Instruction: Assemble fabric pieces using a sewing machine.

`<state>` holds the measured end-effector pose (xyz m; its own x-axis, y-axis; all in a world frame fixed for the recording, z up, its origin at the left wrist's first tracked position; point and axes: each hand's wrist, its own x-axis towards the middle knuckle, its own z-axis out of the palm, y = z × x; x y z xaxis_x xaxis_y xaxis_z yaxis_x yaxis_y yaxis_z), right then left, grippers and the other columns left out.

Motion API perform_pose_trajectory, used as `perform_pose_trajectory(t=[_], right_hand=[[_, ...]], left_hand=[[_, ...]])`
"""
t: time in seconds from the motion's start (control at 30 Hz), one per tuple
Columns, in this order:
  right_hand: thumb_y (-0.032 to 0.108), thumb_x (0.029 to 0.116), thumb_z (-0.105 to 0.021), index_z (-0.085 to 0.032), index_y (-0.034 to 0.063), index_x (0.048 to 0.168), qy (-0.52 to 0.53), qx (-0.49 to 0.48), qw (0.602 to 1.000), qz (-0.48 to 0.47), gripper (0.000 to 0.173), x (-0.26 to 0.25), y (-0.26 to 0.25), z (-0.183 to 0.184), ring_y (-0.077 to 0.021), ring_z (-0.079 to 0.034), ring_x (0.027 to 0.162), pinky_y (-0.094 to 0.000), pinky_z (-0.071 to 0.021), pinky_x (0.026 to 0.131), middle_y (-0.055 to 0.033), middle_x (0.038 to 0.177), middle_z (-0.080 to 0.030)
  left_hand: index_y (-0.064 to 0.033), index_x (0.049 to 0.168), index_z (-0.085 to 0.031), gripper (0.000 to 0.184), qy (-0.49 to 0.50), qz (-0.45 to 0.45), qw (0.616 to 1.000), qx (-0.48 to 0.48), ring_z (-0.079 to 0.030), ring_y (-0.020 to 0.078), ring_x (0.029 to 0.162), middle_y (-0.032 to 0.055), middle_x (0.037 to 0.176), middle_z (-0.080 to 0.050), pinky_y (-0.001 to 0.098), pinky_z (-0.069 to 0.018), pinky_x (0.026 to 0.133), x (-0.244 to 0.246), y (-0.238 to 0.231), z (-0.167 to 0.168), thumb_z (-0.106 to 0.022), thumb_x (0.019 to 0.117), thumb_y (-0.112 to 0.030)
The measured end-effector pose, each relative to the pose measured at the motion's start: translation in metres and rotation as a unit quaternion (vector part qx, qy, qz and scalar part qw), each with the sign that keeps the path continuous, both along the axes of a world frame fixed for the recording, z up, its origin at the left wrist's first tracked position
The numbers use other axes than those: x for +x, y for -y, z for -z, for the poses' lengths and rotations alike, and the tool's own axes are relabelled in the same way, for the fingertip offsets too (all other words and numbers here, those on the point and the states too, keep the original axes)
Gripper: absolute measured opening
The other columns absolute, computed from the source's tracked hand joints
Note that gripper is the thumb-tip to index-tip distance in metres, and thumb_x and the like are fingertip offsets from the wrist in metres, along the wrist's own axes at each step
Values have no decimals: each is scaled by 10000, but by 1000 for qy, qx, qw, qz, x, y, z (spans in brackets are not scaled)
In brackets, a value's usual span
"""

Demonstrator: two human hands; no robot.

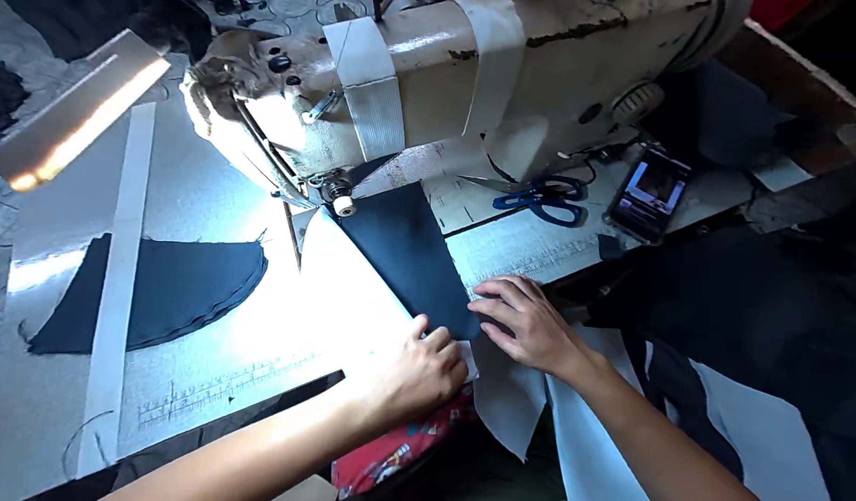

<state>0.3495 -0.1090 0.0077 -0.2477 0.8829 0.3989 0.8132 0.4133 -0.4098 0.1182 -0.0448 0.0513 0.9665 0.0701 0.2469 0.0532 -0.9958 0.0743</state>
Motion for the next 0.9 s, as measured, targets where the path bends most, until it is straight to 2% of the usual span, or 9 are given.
perform_pose_trajectory(t=[0.1,0.2,0.33,0.57,0.73,0.83,0.9], right_hand=[[215,956,-601,-777,152,945,-24,39,999,-18,187,-2,1,1,-248,-681,950,-416,-517,841,-63,954,-724],[212,962,-601,-770,153,906,-34,38,998,-43,187,-4,1,0,-213,-672,893,-396,-491,831,-43,874,-708],[201,962,-605,-765,151,912,-38,31,997,-67,175,-9,3,-3,-203,-665,869,-375,-480,812,-39,867,-710],[166,958,-594,-769,153,945,-33,18,996,-82,177,-13,7,-7,-202,-672,883,-367,-491,826,-35,898,-723],[249,987,-585,-754,167,1026,-38,31,996,-77,193,-15,5,-4,-198,-663,900,-382,-464,865,-29,906,-720],[248,984,-558,-756,167,1092,-37,31,995,-82,239,-16,1,-5,-206,-654,869,-393,-449,862,-44,895,-708],[252,986,-558,-764,169,1067,-38,32,995,-88,236,-16,-1,-6,-201,-650,847,-393,-443,852,-46,878,-701]], left_hand=[[-86,741,-646,194,-13,11,1000,5,-611,225,670,46,696,-596,392,-464,690,-2,5,-9,-568,911,-33],[-95,769,-658,212,-4,22,1000,3,-592,210,663,39,723,-596,383,-454,707,-4,9,-11,-540,936,-40],[-85,837,-695,218,15,16,1000,1,-578,201,655,33,731,-602,368,-442,685,-5,10,-15,-519,960,-47],[-83,862,-698,227,39,-5,999,3,-566,198,653,30,731,-594,355,-438,674,-8,7,-15,-503,976,-64],[-82,880,-713,223,64,-15,998,0,-559,194,651,28,730,-593,345,-429,663,-11,4,-17,-510,973,-67],[-82,884,-707,221,67,-20,998,5,-555,190,663,26,730,-579,335,-420,664,-12,3,-20,-509,977,-56],[-85,877,-703,220,73,-25,997,6,-550,187,664,25,729,-579,330,-411,659,-12,2,-21,-509,977,-58]])
